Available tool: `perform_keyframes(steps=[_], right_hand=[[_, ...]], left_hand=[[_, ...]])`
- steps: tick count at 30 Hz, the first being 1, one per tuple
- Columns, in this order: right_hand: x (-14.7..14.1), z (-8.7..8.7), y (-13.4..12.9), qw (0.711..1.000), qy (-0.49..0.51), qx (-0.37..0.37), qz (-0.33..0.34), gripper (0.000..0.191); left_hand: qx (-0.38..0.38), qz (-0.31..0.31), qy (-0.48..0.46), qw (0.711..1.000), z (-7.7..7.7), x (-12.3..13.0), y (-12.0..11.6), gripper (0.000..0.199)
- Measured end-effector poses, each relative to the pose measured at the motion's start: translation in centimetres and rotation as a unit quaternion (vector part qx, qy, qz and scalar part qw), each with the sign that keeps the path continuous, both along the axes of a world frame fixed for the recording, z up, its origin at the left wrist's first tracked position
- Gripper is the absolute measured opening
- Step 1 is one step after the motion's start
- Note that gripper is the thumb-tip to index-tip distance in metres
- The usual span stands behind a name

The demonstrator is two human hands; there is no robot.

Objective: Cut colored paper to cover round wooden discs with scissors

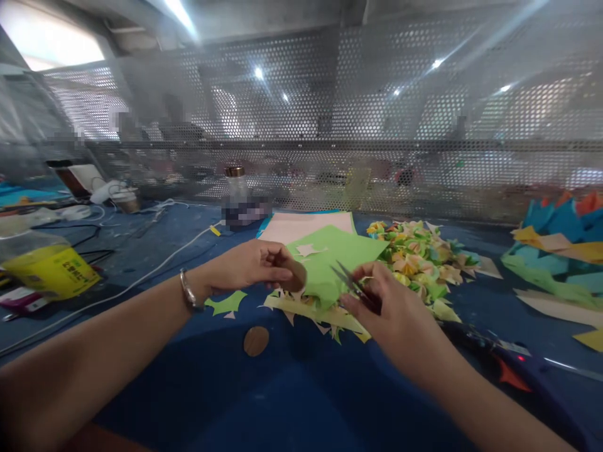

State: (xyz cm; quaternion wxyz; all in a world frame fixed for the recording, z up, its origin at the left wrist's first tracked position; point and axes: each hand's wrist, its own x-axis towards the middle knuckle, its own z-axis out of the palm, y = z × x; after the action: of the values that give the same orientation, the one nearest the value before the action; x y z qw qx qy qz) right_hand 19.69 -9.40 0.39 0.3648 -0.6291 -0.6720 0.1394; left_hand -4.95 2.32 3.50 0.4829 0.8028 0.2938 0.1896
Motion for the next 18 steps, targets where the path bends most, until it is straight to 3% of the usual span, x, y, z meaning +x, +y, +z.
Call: perform_keyframes(steps=[4, 7, 9, 11, 14, 18], right_hand=[[-0.6, 0.4, -0.1, 0.997, 0.06, -0.009, 0.047, 0.034], [-0.4, 0.8, -0.1, 0.998, 0.054, 0.022, 0.024, 0.031], [0.2, 1.0, 0.0, 0.998, 0.051, 0.046, -0.008, 0.032], [0.8, 1.0, 0.2, 0.998, 0.035, 0.054, -0.022, 0.032], [1.2, 0.8, 0.3, 0.999, -0.003, 0.041, -0.023, 0.032], [0.6, 0.4, 0.2, 0.998, -0.039, 0.044, -0.013, 0.032]], left_hand=[[-0.021, -0.062, -0.101, 0.993, 0.1, 3.6, -2.5, 0.016], [0.041, -0.057, -0.105, 0.992, 0.9, 4.8, -1.5, 0.018], [0.174, 0.042, -0.036, 0.983, 1.7, 4.3, 0.9, 0.021], [0.288, 0.136, 0.141, 0.937, 2.1, 3.2, 3.8, 0.024], [0.277, 0.141, 0.237, 0.92, 1.5, 1.7, 7.4, 0.02], [0.258, 0.137, 0.304, 0.907, -0.2, 1.1, 9.6, 0.02]])
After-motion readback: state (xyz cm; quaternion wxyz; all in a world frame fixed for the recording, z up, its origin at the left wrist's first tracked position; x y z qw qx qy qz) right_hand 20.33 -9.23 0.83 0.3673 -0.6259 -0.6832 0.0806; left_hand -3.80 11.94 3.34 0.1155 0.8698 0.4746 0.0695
